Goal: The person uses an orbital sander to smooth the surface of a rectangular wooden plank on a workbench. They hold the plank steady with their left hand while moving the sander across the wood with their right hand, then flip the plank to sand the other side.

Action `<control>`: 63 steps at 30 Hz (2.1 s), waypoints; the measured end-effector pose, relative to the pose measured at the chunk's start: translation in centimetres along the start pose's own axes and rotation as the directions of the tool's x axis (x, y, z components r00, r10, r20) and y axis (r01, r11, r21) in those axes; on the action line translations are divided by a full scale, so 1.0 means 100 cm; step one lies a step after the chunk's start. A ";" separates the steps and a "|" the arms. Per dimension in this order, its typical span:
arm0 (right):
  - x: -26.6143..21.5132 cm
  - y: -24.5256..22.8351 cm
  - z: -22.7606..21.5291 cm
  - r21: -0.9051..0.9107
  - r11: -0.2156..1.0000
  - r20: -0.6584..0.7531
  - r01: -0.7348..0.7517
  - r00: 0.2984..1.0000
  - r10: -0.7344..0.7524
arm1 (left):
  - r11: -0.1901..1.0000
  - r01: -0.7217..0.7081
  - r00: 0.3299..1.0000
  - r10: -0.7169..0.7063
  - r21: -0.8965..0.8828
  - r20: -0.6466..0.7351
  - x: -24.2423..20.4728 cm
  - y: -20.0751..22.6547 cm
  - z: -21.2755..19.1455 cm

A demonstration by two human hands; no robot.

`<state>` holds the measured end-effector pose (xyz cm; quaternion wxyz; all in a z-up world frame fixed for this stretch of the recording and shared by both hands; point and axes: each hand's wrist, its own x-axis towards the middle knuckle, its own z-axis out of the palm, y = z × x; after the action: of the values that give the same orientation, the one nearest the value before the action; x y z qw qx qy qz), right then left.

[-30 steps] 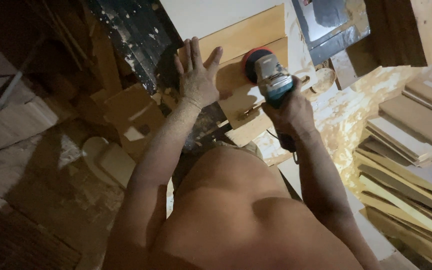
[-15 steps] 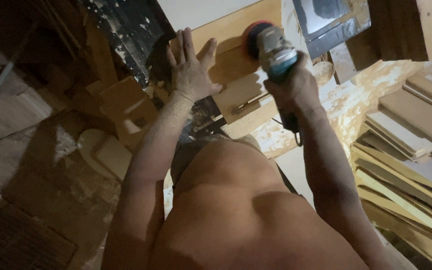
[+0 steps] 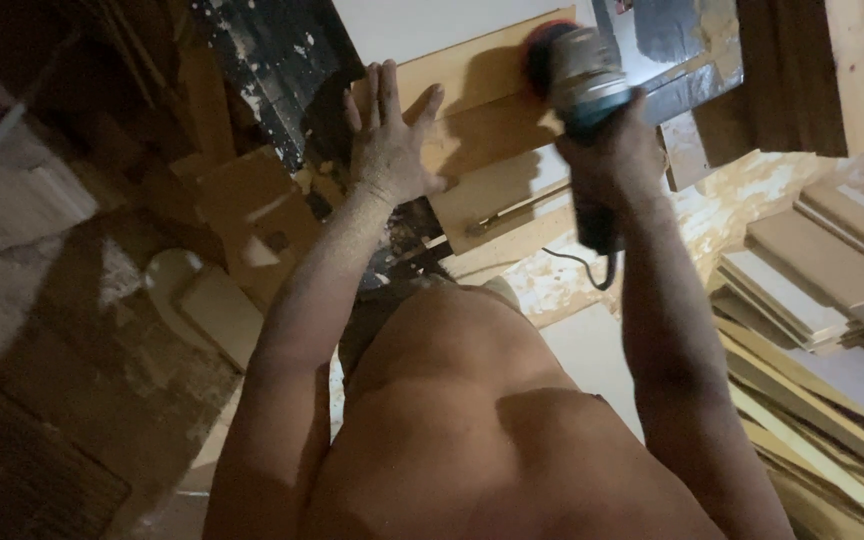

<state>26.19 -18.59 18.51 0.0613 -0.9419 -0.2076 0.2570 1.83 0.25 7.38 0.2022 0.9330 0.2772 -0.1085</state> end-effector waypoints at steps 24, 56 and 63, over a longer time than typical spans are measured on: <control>0.030 -0.046 -0.011 0.027 0.994 0.060 0.109 0.992 -0.111 | 1.000 -0.021 1.000 0.021 0.016 -0.014 0.001 -0.002 0.008; -0.087 -0.026 0.016 0.051 0.996 0.203 0.078 0.975 -0.087 | 0.996 0.022 0.999 -0.024 0.086 0.023 0.002 -0.001 0.005; -0.088 0.027 0.013 0.080 0.990 0.146 -0.118 0.984 0.106 | 0.997 -0.037 0.994 0.044 0.073 -0.098 0.003 -0.006 0.012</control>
<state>19.64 -24.75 20.81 0.0735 -0.9278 -0.1464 0.3353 1.66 0.38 6.04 0.1571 0.9493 0.2637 -0.0675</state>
